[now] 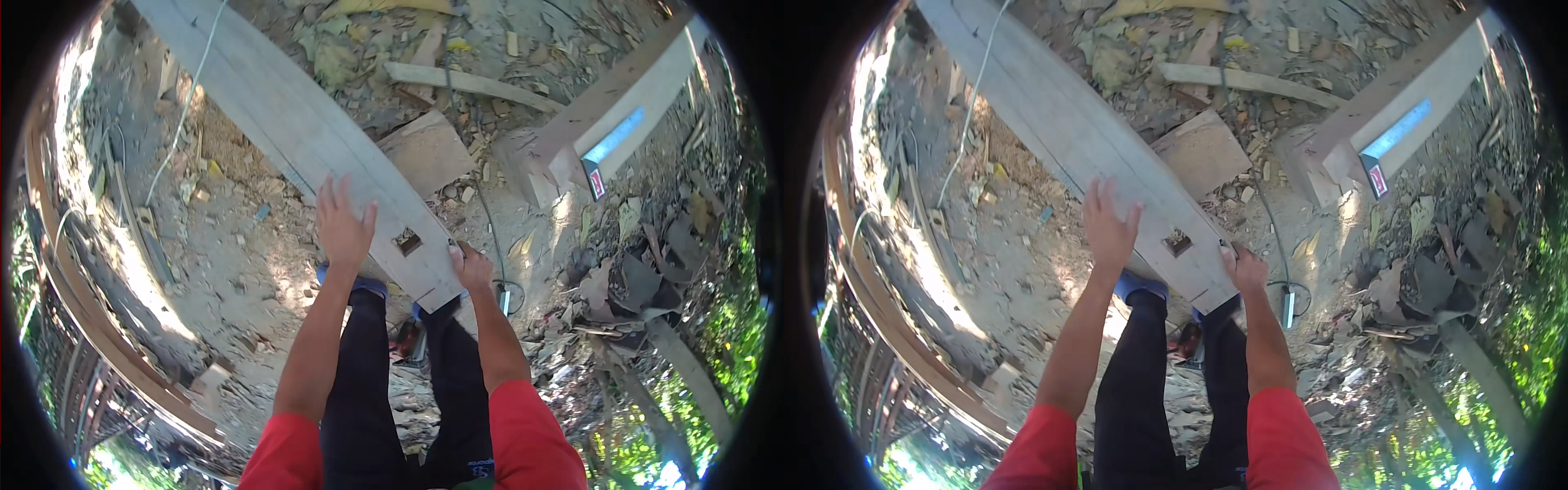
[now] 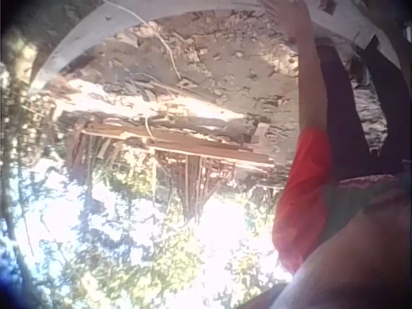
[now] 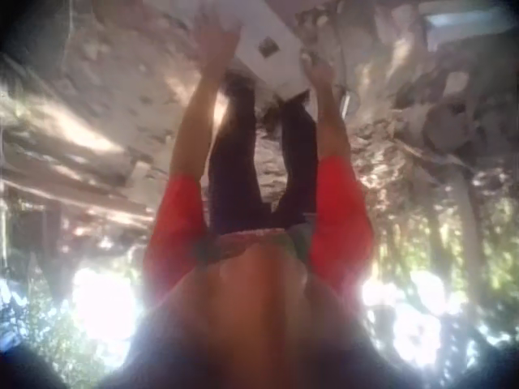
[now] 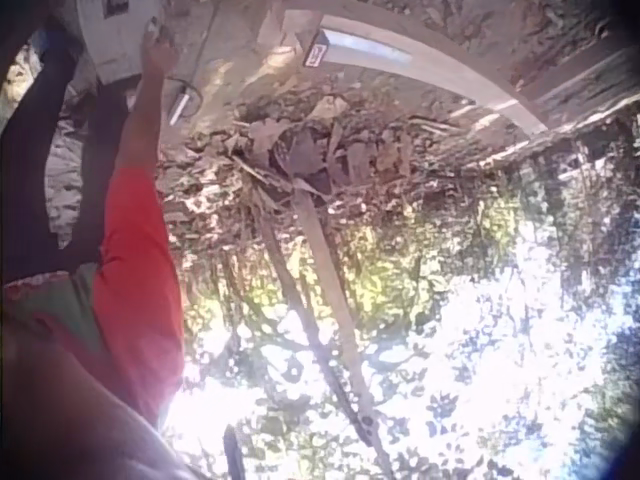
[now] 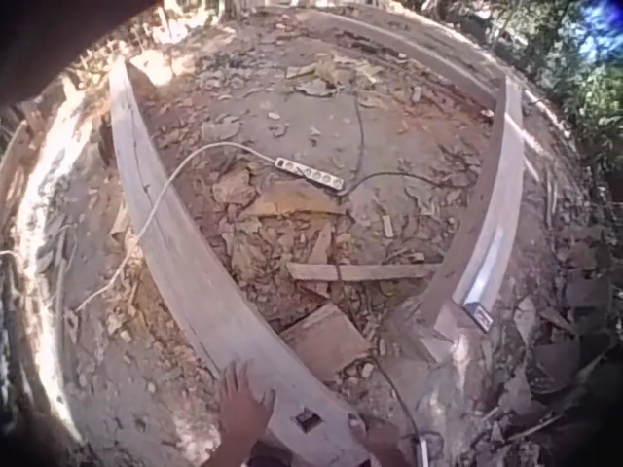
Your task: The person plugs a circular saw into a power strip and uses a speed square and a pencil to mark a wooden beam. They then cut the beam with the circular saw, moving to different sections to repeat the marking and cutting process.
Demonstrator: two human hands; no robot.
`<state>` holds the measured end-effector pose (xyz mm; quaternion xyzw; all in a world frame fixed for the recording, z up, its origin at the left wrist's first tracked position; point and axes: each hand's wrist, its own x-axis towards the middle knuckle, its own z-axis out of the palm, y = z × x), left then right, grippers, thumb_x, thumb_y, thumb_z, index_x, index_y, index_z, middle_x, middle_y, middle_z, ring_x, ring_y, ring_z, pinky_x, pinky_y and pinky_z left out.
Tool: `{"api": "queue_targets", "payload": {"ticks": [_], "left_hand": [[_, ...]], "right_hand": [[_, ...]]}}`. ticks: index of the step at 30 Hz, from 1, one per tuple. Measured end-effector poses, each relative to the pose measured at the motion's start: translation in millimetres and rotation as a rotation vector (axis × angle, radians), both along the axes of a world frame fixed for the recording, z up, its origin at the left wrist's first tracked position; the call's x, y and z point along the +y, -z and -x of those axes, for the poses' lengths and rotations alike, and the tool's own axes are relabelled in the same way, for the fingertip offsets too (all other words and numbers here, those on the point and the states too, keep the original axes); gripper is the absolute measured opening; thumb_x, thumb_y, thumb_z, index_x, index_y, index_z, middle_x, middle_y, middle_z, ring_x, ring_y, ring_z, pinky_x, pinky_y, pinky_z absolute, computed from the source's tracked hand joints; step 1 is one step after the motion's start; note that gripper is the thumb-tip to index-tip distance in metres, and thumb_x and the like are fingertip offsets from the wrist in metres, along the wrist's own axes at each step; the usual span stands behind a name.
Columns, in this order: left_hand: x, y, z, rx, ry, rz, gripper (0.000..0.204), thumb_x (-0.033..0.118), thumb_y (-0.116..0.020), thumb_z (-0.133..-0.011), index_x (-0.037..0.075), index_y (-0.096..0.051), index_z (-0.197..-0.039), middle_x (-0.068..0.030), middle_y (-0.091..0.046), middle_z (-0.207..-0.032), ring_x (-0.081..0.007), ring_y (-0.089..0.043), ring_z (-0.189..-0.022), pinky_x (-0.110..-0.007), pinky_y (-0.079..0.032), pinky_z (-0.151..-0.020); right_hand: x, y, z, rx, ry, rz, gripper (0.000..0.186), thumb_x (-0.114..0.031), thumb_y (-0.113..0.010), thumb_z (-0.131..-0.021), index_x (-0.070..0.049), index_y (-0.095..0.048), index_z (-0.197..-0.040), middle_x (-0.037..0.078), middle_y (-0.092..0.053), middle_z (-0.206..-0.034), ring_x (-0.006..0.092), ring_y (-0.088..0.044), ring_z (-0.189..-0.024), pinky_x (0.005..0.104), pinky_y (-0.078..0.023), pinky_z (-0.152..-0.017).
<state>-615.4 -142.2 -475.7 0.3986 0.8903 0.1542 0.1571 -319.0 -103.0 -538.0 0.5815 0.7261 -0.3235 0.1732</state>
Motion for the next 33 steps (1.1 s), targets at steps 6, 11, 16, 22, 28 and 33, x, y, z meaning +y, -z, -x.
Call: {"api": "queue_targets", "payload": {"ticks": [6, 11, 16, 22, 28, 33], "left_hand": [[48.7, 22.1, -18.3, -0.107, -0.018, 0.414, 0.12, 0.057, -0.081, -0.066, 0.008, -0.016, -0.154, -0.0277, -0.017, -0.156, -0.0465, -0.02, -0.143, -0.054, -0.03, -0.112], [35.6, 39.4, -5.9, -0.06, 0.091, 0.442, 0.131, 0.064, -0.079, -0.064, 0.002, -0.007, -0.154, -0.0381, -0.007, -0.153, -0.0583, -0.011, -0.14, -0.056, -0.024, -0.115], [56.9, 43.3, -18.1, -0.102, 0.097, 0.497, 0.133, 0.066, -0.078, -0.065, -0.001, -0.005, -0.153, -0.0399, -0.004, -0.153, -0.0611, -0.01, -0.139, -0.055, -0.02, -0.117], [60.3, 47.9, -7.9, -0.085, 0.106, 0.567, 0.135, 0.066, -0.078, -0.065, -0.002, -0.001, -0.153, -0.0396, -0.002, -0.153, -0.0613, -0.006, -0.139, -0.057, -0.02, -0.116], [62.0, 51.2, -14.8, -0.074, 0.156, 0.604, 0.136, 0.07, -0.073, -0.068, -0.009, 0.001, -0.15, -0.0407, -0.002, -0.152, -0.0612, -0.006, -0.14, -0.061, -0.015, -0.115], [58.4, 79.7, 2.9, 0.096, 0.283, 0.662, 0.138, 0.076, -0.066, -0.07, -0.017, 0.003, -0.146, -0.041, -0.006, -0.152, -0.0584, -0.008, -0.141, -0.066, -0.013, -0.113]], "right_hand": [[33.0, -29.2, -14.1, 0.097, -0.038, -0.102, 0.066, -0.06, -0.056, -0.088, -0.006, -0.06, -0.124, 0.023, -0.063, -0.12, 0.038, -0.061, -0.11, 0.0476, -0.049, -0.092], [172.8, -78.6, -64.3, 0.179, 0.286, -0.819, 0.058, -0.035, -0.073, -0.08, 0.0, -0.057, -0.123, 0.024, -0.059, -0.117, 0.0431, -0.057, -0.107, 0.0489, -0.045, -0.094], [260.1, -71.8, -105.1, -0.174, 0.149, -0.882, 0.048, -0.022, -0.067, -0.08, -0.007, -0.054, -0.124, 0.019, -0.051, -0.127, 0.0405, -0.056, -0.112, 0.0521, -0.043, -0.097], [273.6, -87.2, -74.6, -0.266, 0.123, -0.591, 0.03, -0.017, -0.064, -0.083, -0.007, -0.056, -0.11, 0.013, -0.057, -0.108, 0.0356, -0.059, -0.107, 0.049, -0.049, -0.089], [217.1, -162.9, -70.1, -0.031, 0.299, -0.698, 0.038, -0.012, -0.069, -0.08, -0.003, -0.055, -0.114, 0.016, -0.059, -0.108, 0.0353, -0.06, -0.102, 0.0433, -0.052, -0.082], [65.0, -224.8, -31.6, 0.681, 1.147, -0.486, 0.034, -0.006, -0.059, -0.088, 0.0, -0.053, -0.122, 0.013, -0.061, -0.109, 0.0235, -0.064, -0.092, 0.0316, -0.054, -0.077]]}}
